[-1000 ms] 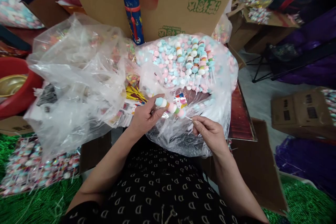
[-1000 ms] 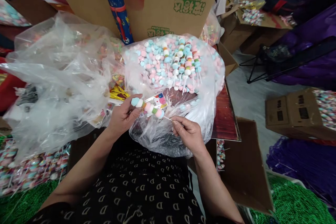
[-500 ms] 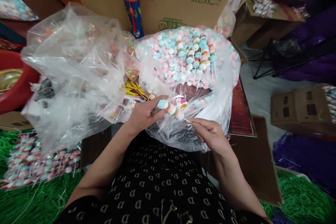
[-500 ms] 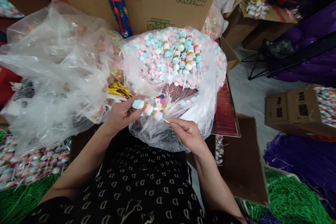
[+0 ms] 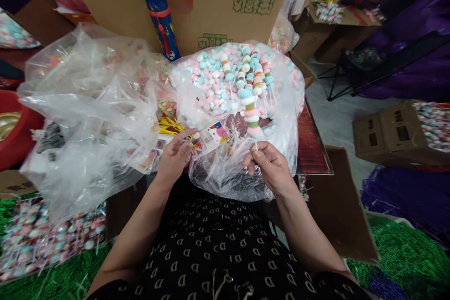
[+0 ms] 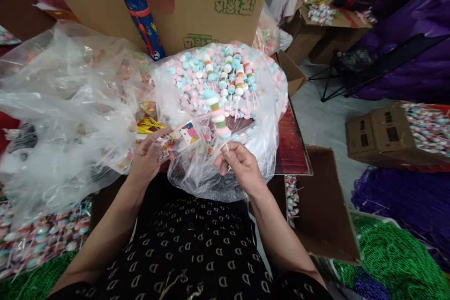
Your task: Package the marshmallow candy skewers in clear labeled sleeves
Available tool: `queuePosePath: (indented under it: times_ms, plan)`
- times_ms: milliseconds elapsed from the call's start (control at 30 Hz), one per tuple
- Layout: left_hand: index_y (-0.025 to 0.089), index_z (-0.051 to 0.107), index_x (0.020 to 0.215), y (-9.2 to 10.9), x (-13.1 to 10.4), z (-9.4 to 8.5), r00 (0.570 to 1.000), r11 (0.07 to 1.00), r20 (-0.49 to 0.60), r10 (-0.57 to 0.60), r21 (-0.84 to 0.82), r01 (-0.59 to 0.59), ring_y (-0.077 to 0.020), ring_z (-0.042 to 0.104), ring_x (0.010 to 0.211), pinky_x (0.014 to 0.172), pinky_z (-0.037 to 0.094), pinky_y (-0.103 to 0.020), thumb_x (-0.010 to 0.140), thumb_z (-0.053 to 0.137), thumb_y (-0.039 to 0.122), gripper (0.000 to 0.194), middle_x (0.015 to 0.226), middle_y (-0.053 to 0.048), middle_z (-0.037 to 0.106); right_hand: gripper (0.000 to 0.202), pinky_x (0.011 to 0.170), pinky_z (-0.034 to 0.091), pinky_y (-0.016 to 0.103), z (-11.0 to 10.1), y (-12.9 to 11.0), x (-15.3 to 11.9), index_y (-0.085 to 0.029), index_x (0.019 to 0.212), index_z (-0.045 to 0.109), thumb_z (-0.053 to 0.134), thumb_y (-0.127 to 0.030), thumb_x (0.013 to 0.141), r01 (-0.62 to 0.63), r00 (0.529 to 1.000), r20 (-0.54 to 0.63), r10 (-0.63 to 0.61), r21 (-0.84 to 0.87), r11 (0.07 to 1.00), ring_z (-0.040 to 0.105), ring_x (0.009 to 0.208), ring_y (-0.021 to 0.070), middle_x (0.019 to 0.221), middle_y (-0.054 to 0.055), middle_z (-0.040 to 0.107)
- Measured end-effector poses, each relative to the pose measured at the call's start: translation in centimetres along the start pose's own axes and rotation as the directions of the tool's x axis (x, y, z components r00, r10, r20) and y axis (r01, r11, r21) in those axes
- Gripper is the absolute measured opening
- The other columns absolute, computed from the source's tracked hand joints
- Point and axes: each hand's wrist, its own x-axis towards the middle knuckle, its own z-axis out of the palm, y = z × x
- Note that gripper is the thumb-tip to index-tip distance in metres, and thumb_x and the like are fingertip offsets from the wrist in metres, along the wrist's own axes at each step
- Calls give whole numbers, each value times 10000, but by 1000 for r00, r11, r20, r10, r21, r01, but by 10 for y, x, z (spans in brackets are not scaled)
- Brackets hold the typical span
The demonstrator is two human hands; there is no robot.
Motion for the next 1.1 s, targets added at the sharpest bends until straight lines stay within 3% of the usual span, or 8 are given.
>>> queuePosePath:
  times_ms: [100, 200, 367, 500, 667, 867, 1000, 1100]
  plan:
    - [217, 791, 1065, 0, -2, -1, 996, 998, 57, -70, 9, 69, -100, 554, 504, 464, 478, -224, 711, 870, 559, 499, 819, -33, 732, 266, 551, 477, 271, 3, -8, 13, -238, 885, 587, 759, -425, 807, 24, 999, -45, -24, 4, 1000, 573, 530, 116, 766, -9, 724]
    - [208, 801, 1010, 0, -4, -2, 995, 994, 73, -65, 92, 58, -110, 567, 552, 490, 474, -216, 721, 880, 475, 401, 792, -24, 732, 169, 463, 331, 226, 14, -6, 27, -221, 801, 605, 727, -304, 718, 2, 995, -102, 6, 75, 997, 411, 462, 65, 705, -27, 678]
    - [206, 807, 882, 5, -8, 2, 982, 944, 190, 10, 322, -72, -157, 629, 685, 598, 495, -237, 777, 825, 374, 199, 755, -20, 739, 288, 426, 147, 223, 33, 5, 35, -215, 700, 609, 720, -476, 751, -93, 992, -80, 102, 117, 989, 260, 450, 54, 570, -52, 491]
    - [203, 790, 840, 6, -6, 5, 960, 898, 279, 23, 417, -142, -150, 614, 672, 650, 496, -248, 782, 800, 356, 164, 747, -14, 737, 469, 442, 176, 220, 38, 8, 33, -222, 645, 570, 817, -617, 699, -82, 996, -31, 84, 43, 996, 265, 484, 63, 554, -74, 367]
    - [189, 712, 764, 6, -1, 4, 919, 874, 390, -55, 464, -144, -131, 531, 607, 581, 427, -228, 824, 746, 430, 251, 653, 13, 634, 459, 547, 358, 241, 34, 20, 33, -215, 669, 642, 839, -630, 681, -15, 993, -120, 3, -94, 995, 438, 597, 111, 609, -43, 492]
    - [197, 593, 692, 12, -1, 6, 926, 799, 366, -88, 581, -154, -120, 469, 551, 559, 394, -231, 908, 611, 469, 349, 556, 46, 513, 432, 712, 494, 309, 37, 32, 34, -216, 754, 753, 786, -647, 748, 112, 977, -162, -140, -173, 979, 578, 707, 157, 712, -13, 661]
    - [195, 641, 810, 0, -1, 6, 957, 870, 267, -118, 493, -30, -157, 620, 617, 612, 465, -258, 892, 652, 507, 323, 648, 16, 645, 469, 640, 475, 292, 41, 34, 34, -215, 705, 740, 779, -680, 753, 85, 980, -169, -109, -146, 986, 550, 646, 143, 646, -16, 614]
    - [199, 646, 837, -12, 0, 7, 975, 941, 182, -124, 334, 57, -145, 625, 583, 595, 470, -257, 837, 736, 508, 322, 645, 23, 657, 481, 566, 423, 268, 42, 36, 34, -213, 693, 736, 808, -687, 724, 65, 983, -167, -78, -80, 995, 490, 586, 121, 588, -30, 544]
